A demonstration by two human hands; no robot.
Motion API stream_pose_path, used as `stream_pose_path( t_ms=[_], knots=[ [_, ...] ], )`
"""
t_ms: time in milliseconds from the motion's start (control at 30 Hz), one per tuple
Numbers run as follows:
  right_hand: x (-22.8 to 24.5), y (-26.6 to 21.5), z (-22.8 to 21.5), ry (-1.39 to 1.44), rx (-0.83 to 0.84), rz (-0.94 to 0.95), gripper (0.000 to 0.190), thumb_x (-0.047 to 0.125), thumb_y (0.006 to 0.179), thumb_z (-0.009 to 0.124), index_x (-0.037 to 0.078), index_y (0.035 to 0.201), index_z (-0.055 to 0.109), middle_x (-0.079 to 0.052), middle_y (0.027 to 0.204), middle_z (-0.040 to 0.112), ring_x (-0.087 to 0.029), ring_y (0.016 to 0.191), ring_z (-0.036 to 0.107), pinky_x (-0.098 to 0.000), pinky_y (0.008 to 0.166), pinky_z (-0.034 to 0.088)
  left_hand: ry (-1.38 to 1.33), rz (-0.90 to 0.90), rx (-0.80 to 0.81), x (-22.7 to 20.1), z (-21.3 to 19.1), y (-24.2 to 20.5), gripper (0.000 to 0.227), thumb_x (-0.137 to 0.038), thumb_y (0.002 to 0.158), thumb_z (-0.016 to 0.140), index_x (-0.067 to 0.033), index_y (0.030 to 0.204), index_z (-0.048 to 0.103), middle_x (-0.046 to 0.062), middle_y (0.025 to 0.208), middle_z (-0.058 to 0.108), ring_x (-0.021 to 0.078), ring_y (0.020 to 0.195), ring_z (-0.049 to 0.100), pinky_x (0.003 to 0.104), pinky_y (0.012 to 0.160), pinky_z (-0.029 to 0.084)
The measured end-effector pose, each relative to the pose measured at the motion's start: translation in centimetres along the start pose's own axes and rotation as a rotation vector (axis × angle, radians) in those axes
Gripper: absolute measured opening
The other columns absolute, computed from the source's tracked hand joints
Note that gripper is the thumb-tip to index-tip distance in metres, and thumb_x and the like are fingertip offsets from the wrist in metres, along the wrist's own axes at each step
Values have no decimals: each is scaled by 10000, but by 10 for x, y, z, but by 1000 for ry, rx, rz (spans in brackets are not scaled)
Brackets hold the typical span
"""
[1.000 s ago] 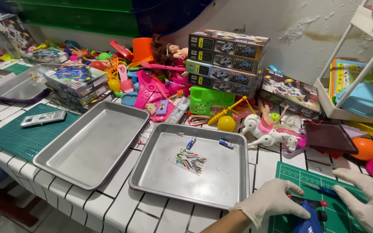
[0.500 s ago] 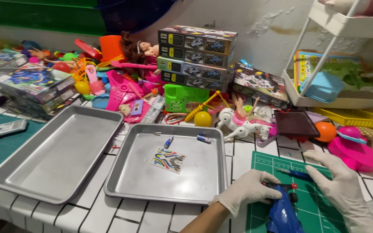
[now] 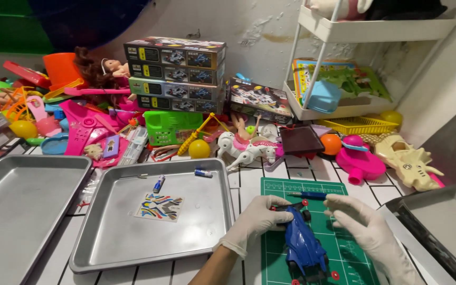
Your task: The person assembles a blue toy car on a green cutting mat using a screwdriver to tighten screws on the wheels. They then place the completed car into its packaging box.
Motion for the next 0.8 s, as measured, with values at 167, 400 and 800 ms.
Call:
stream_pose_path(
  t_ms=[167,400,800],
  knots=[
    [-27,-36,8,-17,75,361,649,226,839,650,130,1481,635,-218,1376,786,-315,1223,720,-436,1001,553,4,-21,-41,-6,0,-6,424,-157,861,763,-42,1241,613,202,1281,643,326,1172,698,389,901,658],
    [-26,-56,26,250,289,426,873,210,652,783,49,1481,563,-345,1164,764,-419,914,764,-444,791,616,-82,15,-87,0,13,-2,260,-83,843,792,-49,1017,602,234,1134,723,332,1019,755,413,869,673],
    [-32,-74,-8,331,292,442,766,201,637,804,1,1369,700,-298,1058,769,-371,867,733,-383,768,560,52,-90,-189,-14,28,-22,443,-411,872,669,-148,1229,657,140,1233,759,206,1049,709,325,874,601]
  ],
)
Point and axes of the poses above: each hand's wrist, its own y-axis towards the middle knuckle, its own z-axis out of the palm, x = y × z, the point moved 9 cm from there along y, towards the middle knuckle
